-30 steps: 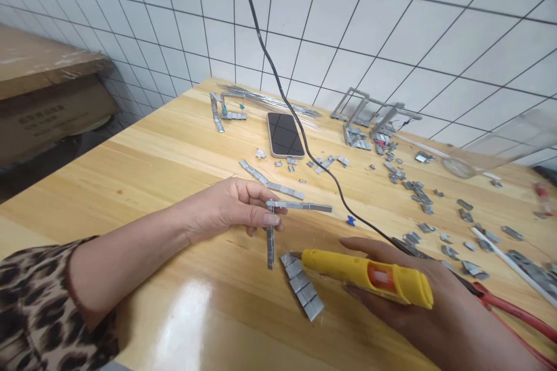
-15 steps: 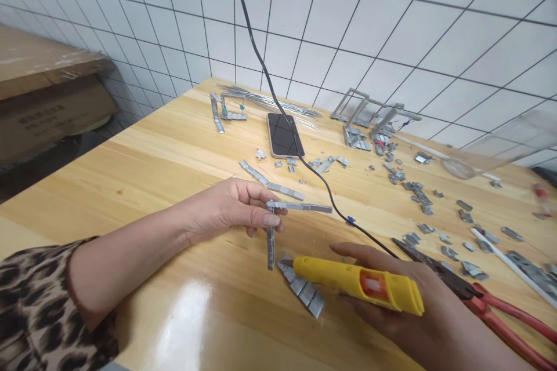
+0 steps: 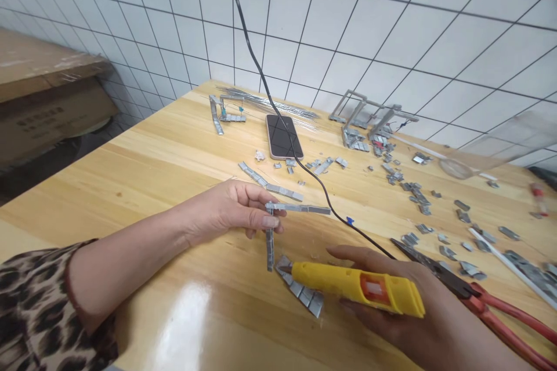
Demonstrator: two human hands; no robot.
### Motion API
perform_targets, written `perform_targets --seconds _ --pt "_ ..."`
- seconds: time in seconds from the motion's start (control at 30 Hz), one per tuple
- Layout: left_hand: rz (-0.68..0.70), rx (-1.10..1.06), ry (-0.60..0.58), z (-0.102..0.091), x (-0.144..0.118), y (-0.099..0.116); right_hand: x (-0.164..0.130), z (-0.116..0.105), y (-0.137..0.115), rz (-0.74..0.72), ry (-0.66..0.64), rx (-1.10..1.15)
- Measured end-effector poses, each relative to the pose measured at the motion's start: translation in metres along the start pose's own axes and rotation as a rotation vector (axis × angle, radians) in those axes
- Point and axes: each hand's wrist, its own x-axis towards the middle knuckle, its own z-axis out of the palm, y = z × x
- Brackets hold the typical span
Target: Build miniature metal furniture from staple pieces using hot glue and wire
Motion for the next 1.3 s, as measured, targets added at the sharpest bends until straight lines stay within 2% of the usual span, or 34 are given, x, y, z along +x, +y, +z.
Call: perform_targets --seconds 0.1,0.23,0.53,0.93,1.13,1.3 --pt "0.002 0.003 0.001 0.0 0.0 0.001 -0.003 -0.012 0.005 0.018 -0.012 0.0" --pt "0.0 0.011 -0.006 -0.001 0.0 0.0 -0.006 -0.021 0.009 0.04 0.042 -0.015" --pt "-0.006 0.026 0.004 0.0 0.0 0.0 0.002 0.001 -0.002 0.042 0.009 0.011" --pt "-0.009 0.027 -0.006 -0.001 -0.001 0.0 0.001 0.004 0.004 0.059 0.081 -0.068" --pt "-0.01 0.026 -0.001 -0.001 0.0 0.0 0.002 0.002 0.004 0.014 0.149 -0.158" --pt "-0.015 0.021 0.009 0.0 -0.001 0.002 0.001 0.002 0.004 0.019 0.13 -0.142"
